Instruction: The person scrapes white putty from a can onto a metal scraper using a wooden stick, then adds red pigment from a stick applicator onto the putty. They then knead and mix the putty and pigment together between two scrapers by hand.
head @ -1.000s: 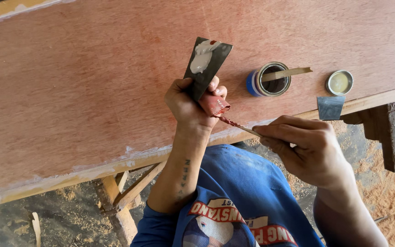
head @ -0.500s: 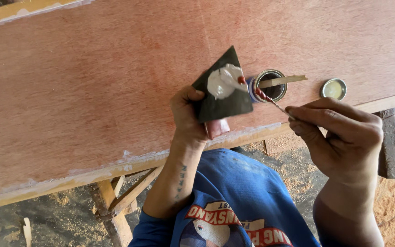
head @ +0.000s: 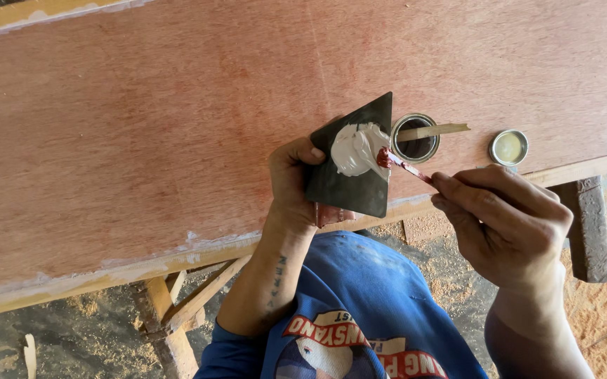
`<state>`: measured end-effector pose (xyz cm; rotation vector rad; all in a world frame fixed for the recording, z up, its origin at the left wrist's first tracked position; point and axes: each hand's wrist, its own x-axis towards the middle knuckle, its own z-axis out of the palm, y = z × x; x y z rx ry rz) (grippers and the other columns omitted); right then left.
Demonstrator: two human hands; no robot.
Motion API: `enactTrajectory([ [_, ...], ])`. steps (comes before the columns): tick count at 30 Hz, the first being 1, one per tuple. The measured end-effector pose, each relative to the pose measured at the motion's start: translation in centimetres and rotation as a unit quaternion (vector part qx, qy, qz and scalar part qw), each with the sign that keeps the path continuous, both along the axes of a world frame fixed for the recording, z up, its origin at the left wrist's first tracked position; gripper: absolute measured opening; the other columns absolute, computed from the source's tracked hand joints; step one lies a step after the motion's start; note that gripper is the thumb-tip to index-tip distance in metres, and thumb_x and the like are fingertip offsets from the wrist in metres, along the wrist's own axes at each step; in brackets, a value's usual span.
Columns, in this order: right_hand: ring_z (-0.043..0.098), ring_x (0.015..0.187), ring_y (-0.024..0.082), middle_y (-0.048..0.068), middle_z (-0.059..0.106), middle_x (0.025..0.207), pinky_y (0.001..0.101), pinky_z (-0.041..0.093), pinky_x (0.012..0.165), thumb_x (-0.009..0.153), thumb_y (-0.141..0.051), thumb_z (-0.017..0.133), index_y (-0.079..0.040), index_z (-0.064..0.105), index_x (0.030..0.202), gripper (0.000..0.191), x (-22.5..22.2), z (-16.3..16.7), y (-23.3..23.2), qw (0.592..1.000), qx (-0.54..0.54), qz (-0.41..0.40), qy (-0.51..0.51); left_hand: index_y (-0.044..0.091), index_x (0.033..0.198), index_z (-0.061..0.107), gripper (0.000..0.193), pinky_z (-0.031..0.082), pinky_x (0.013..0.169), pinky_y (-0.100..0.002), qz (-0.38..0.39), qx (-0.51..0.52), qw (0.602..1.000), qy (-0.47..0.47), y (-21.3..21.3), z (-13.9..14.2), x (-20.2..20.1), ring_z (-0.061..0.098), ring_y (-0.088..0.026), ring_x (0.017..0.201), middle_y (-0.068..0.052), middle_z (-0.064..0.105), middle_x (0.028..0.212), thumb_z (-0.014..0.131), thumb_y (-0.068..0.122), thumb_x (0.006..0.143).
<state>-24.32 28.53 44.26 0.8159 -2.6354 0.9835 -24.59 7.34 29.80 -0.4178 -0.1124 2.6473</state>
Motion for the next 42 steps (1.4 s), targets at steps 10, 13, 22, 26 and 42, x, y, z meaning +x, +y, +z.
enactTrajectory([
  [10, 0.068, 0.073, 0.015, 0.013, 0.07, 0.091, 0.0242, 0.052, 0.059, 0.085, 0.011, 0.08, 0.003, 0.074, 0.102, 0.02, 0.8, 1.2, -0.4, 0.999, -0.009, -0.028, -0.023, -0.013, 0.12, 0.06, 0.052, 0.063, 0.068, -0.046, 0.002, 0.037, 0.999, -0.01, 1.0, -0.8, -0.2, 0.072, -0.038, 0.082, -0.028, 0.07, 0.102, 0.049, 0.015, 0.078],
  [13, 0.068, 0.074, 0.015, 0.013, 0.07, 0.091, 0.0253, 0.052, 0.062, 0.085, 0.011, 0.081, 0.003, 0.074, 0.103, 0.02, 0.8, 0.9, -0.8, 1.0, -0.011, -0.009, -0.016, -0.013, 0.124, 0.061, 0.053, 0.061, 0.056, -0.049, -0.02, 0.097, 0.992, 0.074, 1.1, -0.8, 0.0, 0.073, -0.04, 0.079, -0.029, 0.072, 0.102, 0.05, 0.017, 0.082],
  [22, 0.067, 0.077, 0.015, 0.013, 0.069, 0.094, 0.0224, 0.053, 0.059, 0.086, 0.009, 0.082, 0.002, 0.074, 0.106, 0.023, 1.1, 1.2, -0.6, 1.0, -0.009, -0.018, -0.018, -0.015, 0.128, 0.059, 0.057, 0.063, 0.078, -0.047, 0.013, 0.05, 0.998, 0.037, 0.7, -1.6, -0.1, 0.073, -0.039, 0.087, -0.029, 0.071, 0.106, 0.05, 0.017, 0.081],
  [26, 0.067, 0.075, 0.015, 0.013, 0.069, 0.091, 0.0233, 0.052, 0.058, 0.085, 0.008, 0.083, 0.002, 0.074, 0.103, 0.021, 1.1, 0.8, -1.0, 1.0, -0.018, -0.022, -0.003, -0.016, 0.124, 0.059, 0.055, 0.063, 0.083, -0.048, 0.014, 0.064, 0.998, 0.022, 1.4, -1.6, 0.0, 0.073, -0.039, 0.09, -0.03, 0.071, 0.107, 0.05, 0.015, 0.079],
  [42, 0.068, 0.075, 0.015, 0.012, 0.07, 0.091, 0.0258, 0.053, 0.063, 0.083, 0.008, 0.082, 0.001, 0.074, 0.103, 0.023, 1.7, 1.0, -1.0, 0.998, -0.006, -0.054, -0.031, -0.014, 0.117, 0.063, 0.048, 0.062, 0.064, -0.044, 0.01, 0.091, 0.995, 0.03, 1.5, -3.0, 0.1, 0.074, -0.037, 0.08, -0.029, 0.072, 0.099, 0.05, 0.014, 0.08],
])
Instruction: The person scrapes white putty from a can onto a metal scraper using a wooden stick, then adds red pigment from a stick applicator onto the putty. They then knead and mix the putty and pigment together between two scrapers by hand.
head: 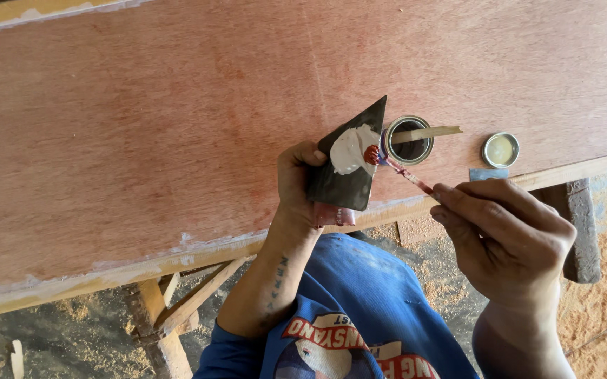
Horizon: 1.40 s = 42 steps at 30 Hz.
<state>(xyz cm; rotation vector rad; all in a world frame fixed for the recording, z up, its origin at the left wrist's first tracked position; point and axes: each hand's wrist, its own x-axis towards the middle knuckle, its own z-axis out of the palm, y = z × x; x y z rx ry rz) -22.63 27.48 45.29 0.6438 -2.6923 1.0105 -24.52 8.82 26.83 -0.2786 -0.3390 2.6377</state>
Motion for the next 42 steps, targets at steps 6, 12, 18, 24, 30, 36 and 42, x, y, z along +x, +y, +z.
enactTrajectory([
  [6, 0.07, 0.076, 0.013, 0.011, 0.073, 0.094, 0.0235, 0.054, 0.062, 0.087, 0.008, 0.081, 0.0, 0.076, 0.107, 0.022, 0.1, -1.2, -0.1, 0.999, -0.022, 0.023, -0.024, -0.014, 0.122, 0.061, 0.05, 0.063, 0.075, -0.046, 0.008, -0.057, 0.998, -0.01, 0.3, 0.4, 0.0, 0.072, -0.037, 0.083, -0.028, 0.071, 0.103, 0.051, 0.017, 0.083],
  [12, 0.072, 0.077, 0.018, 0.011, 0.072, 0.092, 0.0286, 0.058, 0.067, 0.088, 0.004, 0.076, 0.0, 0.074, 0.108, 0.021, 0.7, -3.4, 2.1, 0.993, -0.056, 0.045, -0.089, -0.005, 0.131, 0.059, 0.05, 0.048, 0.069, -0.037, 0.014, 0.02, 0.994, 0.103, -0.5, -1.0, 0.3, 0.06, -0.024, 0.079, -0.018, 0.068, 0.098, 0.054, 0.024, 0.091],
  [18, 0.071, 0.076, 0.029, 0.014, 0.071, 0.09, 0.0376, 0.057, 0.067, 0.091, -0.004, 0.075, -0.002, 0.074, 0.108, 0.017, 1.3, -7.4, 3.7, 0.975, -0.104, 0.032, -0.193, 0.002, 0.126, 0.063, 0.052, 0.047, 0.074, -0.031, 0.114, -0.073, 0.991, 0.003, -0.4, -5.4, -1.3, 0.057, -0.019, 0.076, -0.011, 0.067, 0.104, 0.062, 0.026, 0.081],
  [24, 0.072, 0.081, 0.034, 0.015, 0.073, 0.093, 0.0405, 0.058, 0.07, 0.089, -0.006, 0.075, -0.001, 0.074, 0.101, 0.013, 2.1, -11.0, 3.9, 0.983, -0.062, 0.007, -0.171, 0.002, 0.123, 0.066, 0.052, 0.05, 0.077, -0.032, 0.137, -0.024, 0.989, -0.047, 1.6, -9.6, -2.0, 0.061, -0.019, 0.083, -0.01, 0.067, 0.101, 0.064, 0.027, 0.078],
  [30, 0.072, 0.068, 0.024, 0.013, 0.071, 0.085, 0.0334, 0.057, 0.06, 0.088, -0.003, 0.074, 0.001, 0.073, 0.1, 0.012, 1.7, -10.4, 3.1, 0.978, -0.067, -0.025, -0.196, 0.0, 0.112, 0.065, 0.045, 0.049, 0.076, -0.035, 0.152, -0.054, 0.982, -0.098, 2.9, -8.1, -2.7, 0.06, -0.022, 0.079, -0.011, 0.066, 0.094, 0.059, 0.025, 0.075],
  [36, 0.069, 0.065, 0.024, 0.014, 0.069, 0.082, 0.0343, 0.054, 0.057, 0.089, -0.002, 0.074, 0.0, 0.075, 0.1, 0.012, 0.3, -10.5, 2.0, 0.979, -0.045, 0.01, -0.197, 0.0, 0.108, 0.066, 0.042, 0.047, 0.072, -0.035, 0.155, -0.051, 0.981, -0.105, 2.7, -6.1, -2.6, 0.058, -0.023, 0.076, -0.011, 0.066, 0.091, 0.056, 0.024, 0.075],
  [42, 0.069, 0.065, 0.023, 0.015, 0.07, 0.086, 0.0342, 0.054, 0.058, 0.088, -0.009, 0.077, 0.0, 0.074, 0.106, 0.021, -2.0, -11.9, 0.2, 0.976, -0.028, 0.025, -0.213, -0.001, 0.106, 0.063, 0.038, 0.046, 0.075, -0.038, 0.185, -0.097, 0.977, -0.05, 1.9, -7.0, -2.9, 0.058, -0.025, 0.078, -0.014, 0.066, 0.091, 0.057, 0.025, 0.079],
])
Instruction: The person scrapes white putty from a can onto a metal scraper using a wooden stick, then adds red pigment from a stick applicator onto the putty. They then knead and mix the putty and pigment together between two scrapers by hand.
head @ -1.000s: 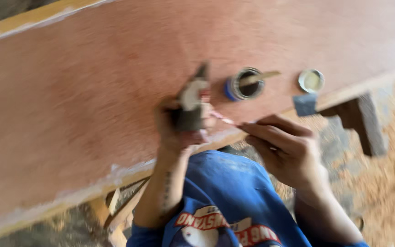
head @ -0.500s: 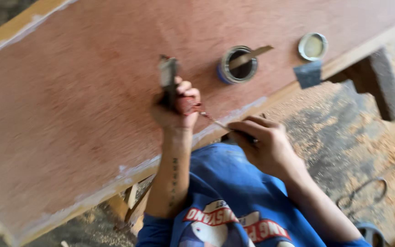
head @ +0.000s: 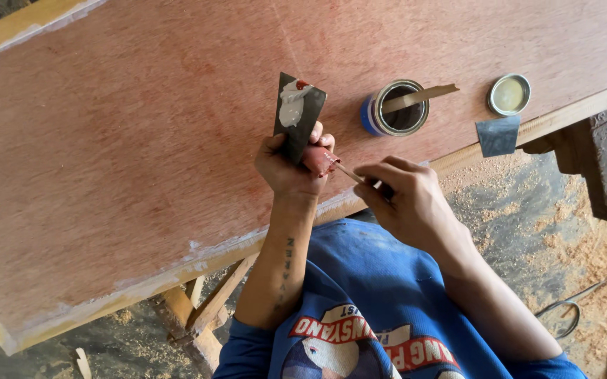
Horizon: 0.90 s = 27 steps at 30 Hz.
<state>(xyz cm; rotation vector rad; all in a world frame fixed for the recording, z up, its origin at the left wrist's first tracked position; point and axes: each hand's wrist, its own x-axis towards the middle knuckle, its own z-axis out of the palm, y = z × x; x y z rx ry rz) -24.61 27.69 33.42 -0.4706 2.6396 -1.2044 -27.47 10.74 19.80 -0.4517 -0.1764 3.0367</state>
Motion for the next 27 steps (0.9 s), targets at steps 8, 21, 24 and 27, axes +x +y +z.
enactTrajectory([
  [8, 0.071, 0.068, 0.022, 0.012, 0.071, 0.081, 0.0358, 0.056, 0.063, 0.072, -0.03, 0.091, 0.0, 0.068, 0.11, 0.053, -3.3, -6.3, -4.1, 0.997, 0.006, 0.006, -0.082, -0.008, 0.12, 0.06, 0.05, 0.054, 0.081, -0.046, 0.016, -0.096, 0.994, -0.043, -1.0, -5.1, 0.4, 0.065, -0.035, 0.084, -0.022, 0.068, 0.101, 0.051, 0.023, 0.082],
  [21, 0.067, 0.095, 0.038, 0.014, 0.069, 0.102, 0.0492, 0.055, 0.078, 0.073, -0.034, 0.091, -0.007, 0.068, 0.103, 0.046, -8.7, -23.0, -9.3, 0.988, 0.14, -0.023, -0.052, -0.002, 0.123, 0.062, 0.061, 0.053, 0.11, -0.048, 0.174, -0.235, 0.911, -0.291, -12.0, -16.3, 4.1, 0.065, -0.036, 0.117, -0.014, 0.066, 0.122, 0.062, 0.012, 0.064],
  [24, 0.061, 0.106, 0.039, 0.016, 0.063, 0.108, 0.0503, 0.052, 0.089, 0.071, -0.034, 0.091, -0.009, 0.063, 0.108, 0.053, -11.1, -26.0, -13.2, 0.99, 0.137, -0.025, -0.009, -0.003, 0.133, 0.061, 0.069, 0.051, 0.11, -0.047, 0.167, -0.29, 0.912, -0.239, -13.7, -15.1, 6.3, 0.064, -0.035, 0.121, -0.016, 0.067, 0.125, 0.061, 0.014, 0.066],
  [27, 0.054, 0.111, 0.04, 0.018, 0.059, 0.117, 0.0507, 0.048, 0.092, 0.063, -0.028, 0.091, -0.007, 0.061, 0.118, 0.066, -11.8, -25.2, -15.0, 0.992, 0.113, -0.031, 0.04, -0.001, 0.137, 0.059, 0.074, 0.052, 0.113, -0.049, 0.173, -0.285, 0.916, -0.224, -13.1, -12.6, 6.9, 0.064, -0.034, 0.123, -0.016, 0.067, 0.129, 0.061, 0.015, 0.065],
])
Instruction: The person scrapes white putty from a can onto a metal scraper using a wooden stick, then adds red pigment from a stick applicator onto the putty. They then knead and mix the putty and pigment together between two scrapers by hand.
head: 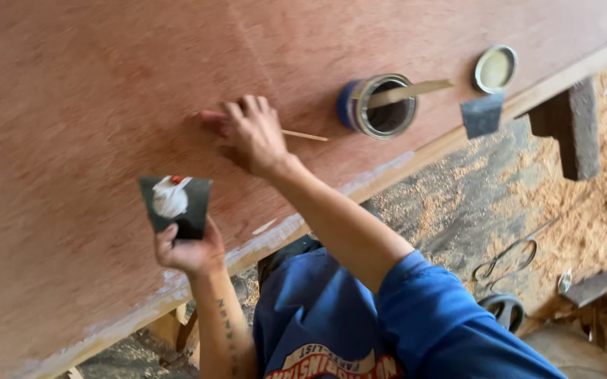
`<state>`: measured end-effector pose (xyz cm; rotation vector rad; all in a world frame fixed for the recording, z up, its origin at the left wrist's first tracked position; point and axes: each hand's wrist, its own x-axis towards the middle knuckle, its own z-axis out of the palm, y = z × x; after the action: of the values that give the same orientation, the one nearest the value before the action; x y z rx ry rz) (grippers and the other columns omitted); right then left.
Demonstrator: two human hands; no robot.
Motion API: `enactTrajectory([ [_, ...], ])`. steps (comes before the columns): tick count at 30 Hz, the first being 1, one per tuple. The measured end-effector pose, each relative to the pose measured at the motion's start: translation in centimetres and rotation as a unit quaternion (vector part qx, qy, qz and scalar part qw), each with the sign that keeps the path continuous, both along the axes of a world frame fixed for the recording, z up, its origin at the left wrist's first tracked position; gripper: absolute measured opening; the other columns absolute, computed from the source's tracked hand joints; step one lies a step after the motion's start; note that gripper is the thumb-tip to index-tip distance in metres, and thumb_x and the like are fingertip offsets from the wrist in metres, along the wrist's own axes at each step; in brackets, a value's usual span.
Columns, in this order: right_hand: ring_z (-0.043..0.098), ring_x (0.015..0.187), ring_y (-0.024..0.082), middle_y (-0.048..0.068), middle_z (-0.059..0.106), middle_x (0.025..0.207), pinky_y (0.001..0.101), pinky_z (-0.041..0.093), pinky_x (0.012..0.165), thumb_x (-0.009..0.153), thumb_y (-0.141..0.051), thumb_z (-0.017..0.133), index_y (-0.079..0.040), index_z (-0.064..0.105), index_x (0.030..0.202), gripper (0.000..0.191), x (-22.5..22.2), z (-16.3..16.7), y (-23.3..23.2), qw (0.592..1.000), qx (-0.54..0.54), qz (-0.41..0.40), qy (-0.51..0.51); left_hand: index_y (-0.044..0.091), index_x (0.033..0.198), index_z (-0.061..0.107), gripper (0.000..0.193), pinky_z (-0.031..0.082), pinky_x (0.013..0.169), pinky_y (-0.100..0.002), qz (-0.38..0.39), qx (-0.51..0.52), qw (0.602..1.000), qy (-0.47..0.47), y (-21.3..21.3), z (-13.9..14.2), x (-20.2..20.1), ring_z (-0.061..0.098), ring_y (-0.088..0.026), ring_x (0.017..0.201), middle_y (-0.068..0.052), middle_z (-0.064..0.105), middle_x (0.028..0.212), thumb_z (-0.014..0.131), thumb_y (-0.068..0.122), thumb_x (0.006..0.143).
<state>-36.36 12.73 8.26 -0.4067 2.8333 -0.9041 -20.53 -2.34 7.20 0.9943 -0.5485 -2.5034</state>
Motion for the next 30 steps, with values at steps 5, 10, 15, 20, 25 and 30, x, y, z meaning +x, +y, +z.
enactTrajectory([
  [5, 0.057, 0.118, 0.038, 0.017, 0.059, 0.124, 0.0476, 0.052, 0.101, 0.078, -0.019, 0.086, -0.007, 0.06, 0.129, 0.059, 6.3, 6.1, 7.6, 0.984, -0.167, 0.054, 0.016, 0.0, 0.141, 0.058, 0.076, 0.05, 0.114, -0.051, -0.026, 0.06, 0.996, 0.061, 4.2, 3.8, 0.4, 0.064, -0.032, 0.128, -0.015, 0.067, 0.135, 0.062, 0.017, 0.067],
  [10, 0.068, 0.097, 0.032, 0.013, 0.07, 0.105, 0.042, 0.057, 0.082, 0.084, -0.014, 0.083, -0.007, 0.072, 0.11, 0.029, 13.4, 6.4, 26.7, 0.973, -0.051, -0.221, 0.03, 0.004, 0.137, 0.062, 0.07, 0.048, 0.109, -0.051, -0.063, 0.04, 0.993, 0.089, 10.1, 5.1, 0.2, 0.064, -0.031, 0.121, -0.013, 0.068, 0.129, 0.063, 0.02, 0.069],
  [15, 0.06, 0.084, 0.017, 0.009, 0.059, 0.097, 0.032, 0.053, 0.071, 0.087, -0.021, 0.094, 0.002, 0.053, 0.111, 0.053, 10.6, -0.3, 47.3, 0.789, -0.143, -0.595, -0.061, 0.011, 0.13, 0.068, 0.056, 0.042, 0.107, -0.053, -0.069, 0.123, 0.98, 0.143, 21.2, 4.9, -1.6, 0.062, -0.027, 0.113, -0.007, 0.071, 0.122, 0.06, 0.025, 0.076],
  [20, 0.063, 0.06, 0.016, 0.01, 0.065, 0.082, 0.0282, 0.049, 0.049, 0.085, -0.024, 0.088, 0.003, 0.067, 0.095, 0.036, 8.5, -3.6, 55.0, 0.72, -0.282, -0.586, -0.242, 0.013, 0.123, 0.073, 0.052, 0.04, 0.107, -0.052, -0.072, 0.207, 0.972, 0.082, 31.7, 3.7, -3.2, 0.063, -0.021, 0.113, -0.004, 0.074, 0.107, 0.053, 0.026, 0.077],
  [25, 0.07, 0.076, 0.019, 0.01, 0.07, 0.097, 0.0306, 0.056, 0.059, 0.091, -0.015, 0.077, -0.001, 0.065, 0.106, 0.024, 9.5, -2.4, 57.1, 0.676, -0.433, -0.53, -0.273, 0.011, 0.116, 0.072, 0.044, 0.037, 0.105, -0.056, 0.004, 0.219, 0.971, 0.097, 33.4, 2.2, -4.4, 0.063, -0.022, 0.112, -0.003, 0.075, 0.105, 0.052, 0.026, 0.079],
  [30, 0.069, 0.106, 0.027, 0.012, 0.064, 0.12, 0.0446, 0.062, 0.085, 0.102, -0.005, 0.056, -0.005, 0.051, 0.129, 0.028, 7.4, 0.3, 59.0, 0.622, -0.596, -0.459, -0.217, 0.011, 0.117, 0.072, 0.05, 0.034, 0.104, -0.057, 0.046, 0.222, 0.972, 0.058, 33.9, -0.3, -5.4, 0.062, -0.018, 0.117, -0.005, 0.074, 0.117, 0.049, 0.023, 0.075],
])
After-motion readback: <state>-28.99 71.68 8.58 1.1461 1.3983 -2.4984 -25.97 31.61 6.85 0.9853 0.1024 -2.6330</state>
